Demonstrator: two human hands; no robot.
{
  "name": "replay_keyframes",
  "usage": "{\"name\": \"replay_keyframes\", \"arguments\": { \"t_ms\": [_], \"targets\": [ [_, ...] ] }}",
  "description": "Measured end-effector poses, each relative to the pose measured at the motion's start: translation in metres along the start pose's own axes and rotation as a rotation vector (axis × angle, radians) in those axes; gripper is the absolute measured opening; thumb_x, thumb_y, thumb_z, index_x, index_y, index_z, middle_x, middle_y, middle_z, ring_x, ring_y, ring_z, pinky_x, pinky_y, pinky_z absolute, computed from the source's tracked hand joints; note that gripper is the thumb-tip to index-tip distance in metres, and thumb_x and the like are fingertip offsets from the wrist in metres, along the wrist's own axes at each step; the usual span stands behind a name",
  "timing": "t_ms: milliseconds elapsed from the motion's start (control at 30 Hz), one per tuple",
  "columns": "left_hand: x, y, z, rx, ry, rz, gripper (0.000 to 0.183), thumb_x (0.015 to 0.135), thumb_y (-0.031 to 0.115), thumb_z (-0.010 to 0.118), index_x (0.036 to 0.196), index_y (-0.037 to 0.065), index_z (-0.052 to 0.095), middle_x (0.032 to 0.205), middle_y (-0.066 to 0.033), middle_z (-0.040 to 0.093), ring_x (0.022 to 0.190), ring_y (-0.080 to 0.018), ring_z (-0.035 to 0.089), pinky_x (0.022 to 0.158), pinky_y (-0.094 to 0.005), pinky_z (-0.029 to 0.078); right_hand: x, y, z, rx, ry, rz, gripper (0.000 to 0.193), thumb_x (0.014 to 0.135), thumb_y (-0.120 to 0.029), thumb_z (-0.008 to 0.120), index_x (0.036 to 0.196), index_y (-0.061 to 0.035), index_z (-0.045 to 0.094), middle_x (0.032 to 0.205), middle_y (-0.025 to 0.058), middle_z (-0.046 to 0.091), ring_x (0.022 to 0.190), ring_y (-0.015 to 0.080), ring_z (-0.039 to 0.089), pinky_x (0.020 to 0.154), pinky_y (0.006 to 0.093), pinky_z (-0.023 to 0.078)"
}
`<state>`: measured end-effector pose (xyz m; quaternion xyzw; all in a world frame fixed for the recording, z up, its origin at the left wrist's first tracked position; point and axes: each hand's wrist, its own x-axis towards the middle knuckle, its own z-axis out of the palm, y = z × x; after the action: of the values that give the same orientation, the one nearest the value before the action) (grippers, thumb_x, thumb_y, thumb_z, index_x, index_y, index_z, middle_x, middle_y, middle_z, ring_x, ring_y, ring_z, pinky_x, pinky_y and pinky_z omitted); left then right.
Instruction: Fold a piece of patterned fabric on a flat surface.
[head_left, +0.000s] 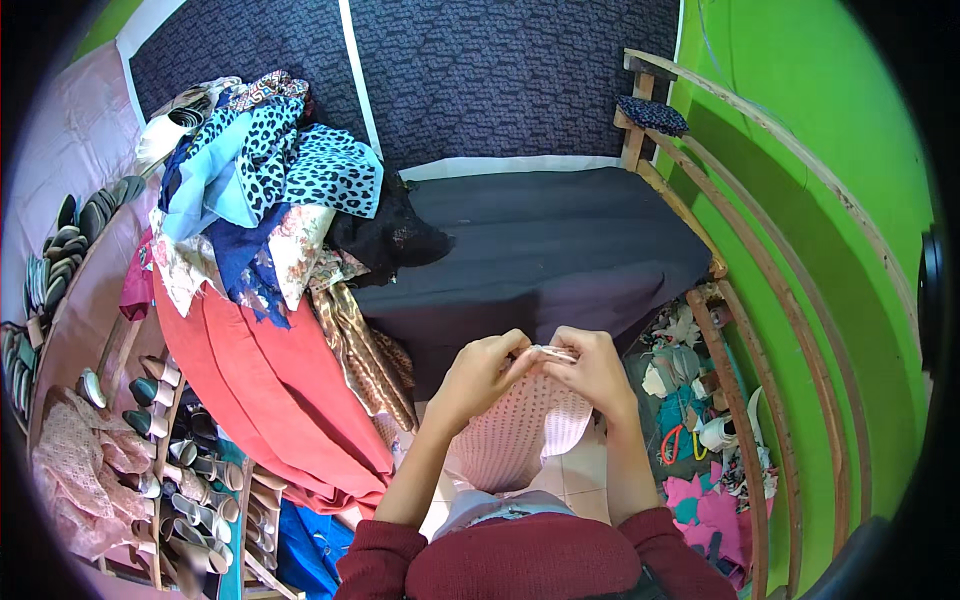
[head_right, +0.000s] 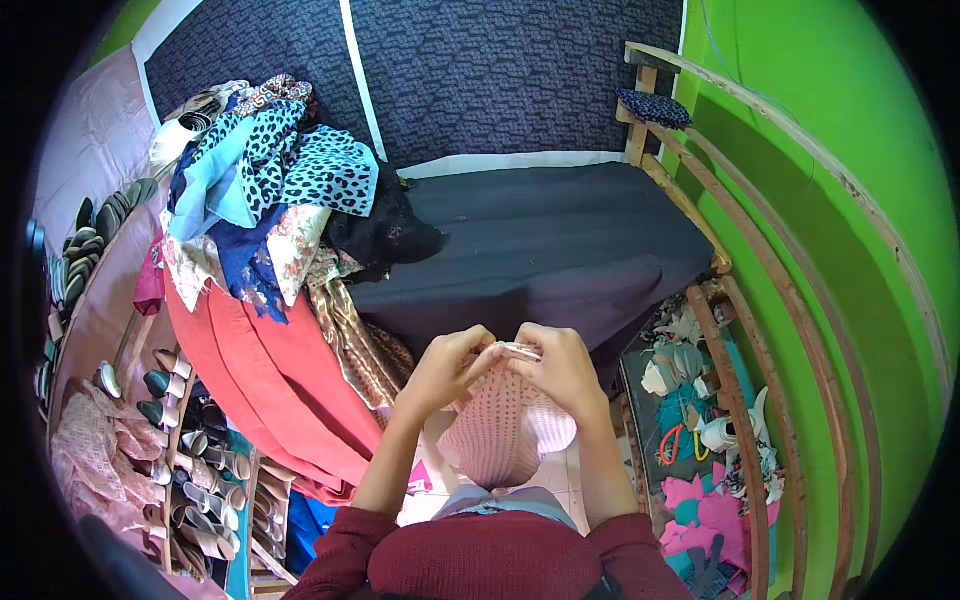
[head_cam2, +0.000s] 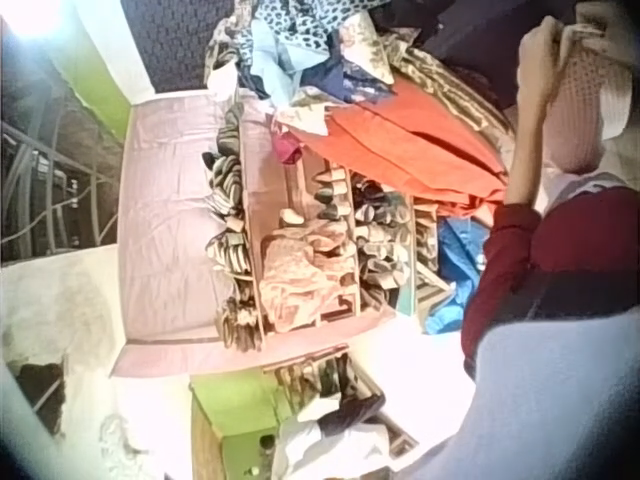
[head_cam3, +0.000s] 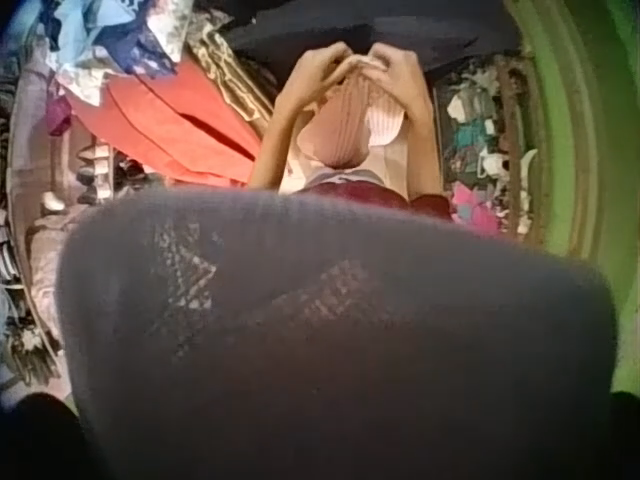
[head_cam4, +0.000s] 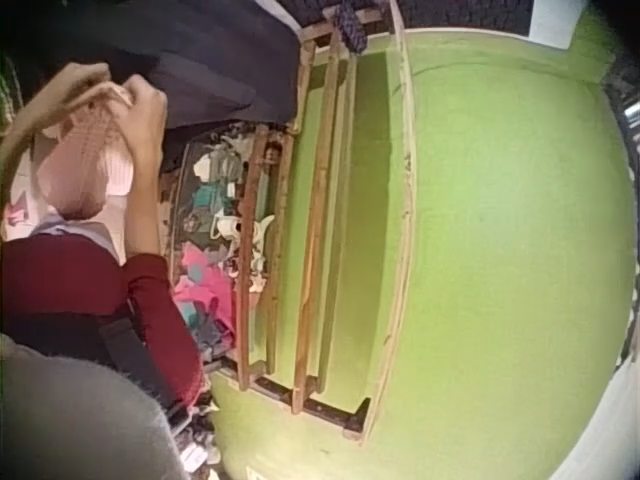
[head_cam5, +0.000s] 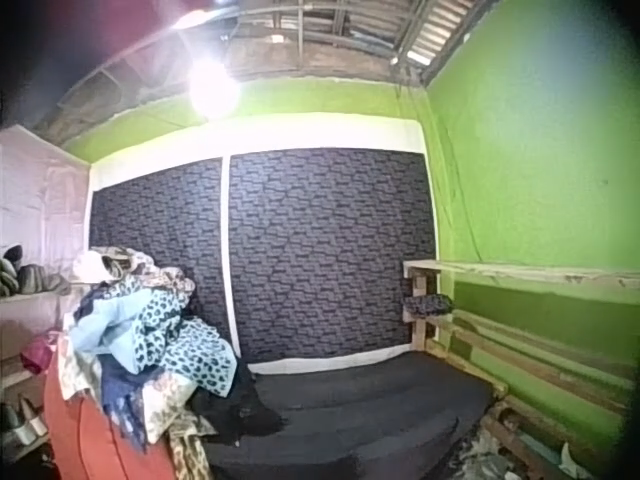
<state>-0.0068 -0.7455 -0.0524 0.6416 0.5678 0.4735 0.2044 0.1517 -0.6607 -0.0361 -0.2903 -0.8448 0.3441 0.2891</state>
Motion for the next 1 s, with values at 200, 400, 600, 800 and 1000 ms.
{"name": "replay_keyframes", "arguments": {
  "t_ms": [200, 400, 600, 800, 1000],
  "targets": [
    [-0.002, -0.003, 0.010, -0.164, 0.042, -0.025, 0.023, 0.091, 0.022, 0.054, 0.090, -0.001, 0.053, 0.063, -0.0087, 0.058, 0.053, -0.0114, 0.052, 0.051, -0.0255, 0.039, 0.001, -0.002, -0.006, 0.140, -0.021, -0.201, 0.018, 0.069, -0.009, 0.073, 0.082, 0.0013, 0.066, 0.072, 0.0081, 0.059, 0.061, 0.0171, 0.057, 0.054, 0.0288, 0.042],
    [-0.006, -0.015, 0.005, -0.421, -0.180, -0.096, 0.029, 0.074, 0.018, 0.076, 0.090, 0.001, 0.057, 0.062, 0.0008, 0.057, 0.056, -0.0015, 0.047, 0.048, -0.0201, 0.035, -0.004, 0.005, -0.016, 0.196, 0.007, -0.184, 0.014, 0.069, -0.001, 0.072, 0.082, 0.0010, 0.068, 0.072, 0.0055, 0.059, 0.062, 0.0114, 0.055, 0.055, 0.0247, 0.041],
    [-0.017, -0.030, -0.022, -0.530, -0.392, -0.212, 0.018, 0.073, 0.013, 0.076, 0.074, 0.000, 0.063, 0.063, 0.0040, 0.058, 0.058, -0.0003, 0.049, 0.048, -0.0175, 0.034, -0.007, 0.035, -0.051, 0.236, 0.142, -0.204, 0.016, 0.062, 0.006, 0.070, 0.077, 0.0024, 0.067, 0.067, 0.0043, 0.056, 0.062, 0.0115, 0.052, 0.055, 0.0246, 0.037],
    [-0.023, -0.037, -0.053, -0.318, -0.532, -0.272, 0.023, 0.073, 0.020, 0.077, 0.074, -0.001, 0.068, 0.058, 0.0036, 0.058, 0.054, -0.0003, 0.050, 0.047, -0.0184, 0.037, -0.021, 0.077, -0.087, 0.208, 0.421, -0.095, 0.013, 0.066, 0.008, 0.070, 0.076, 0.0046, 0.063, 0.067, -0.0012, 0.049, 0.061, 0.0042, 0.044, 0.053, 0.0208, 0.031],
    [-0.014, -0.029, -0.053, 0.137, -0.260, -0.218, 0.031, 0.072, 0.025, 0.077, 0.066, -0.002, 0.063, 0.048, -0.0047, 0.047, 0.048, -0.0055, 0.035, 0.044, -0.0261, 0.030, -0.042, 0.081, -0.108, 0.018, 0.120, -0.107, 0.023, 0.064, -0.003, 0.075, 0.084, 0.0016, 0.065, 0.082, 0.0037, 0.058, 0.078, 0.0126, 0.054, 0.066, 0.0250, 0.042]
  ]
}}
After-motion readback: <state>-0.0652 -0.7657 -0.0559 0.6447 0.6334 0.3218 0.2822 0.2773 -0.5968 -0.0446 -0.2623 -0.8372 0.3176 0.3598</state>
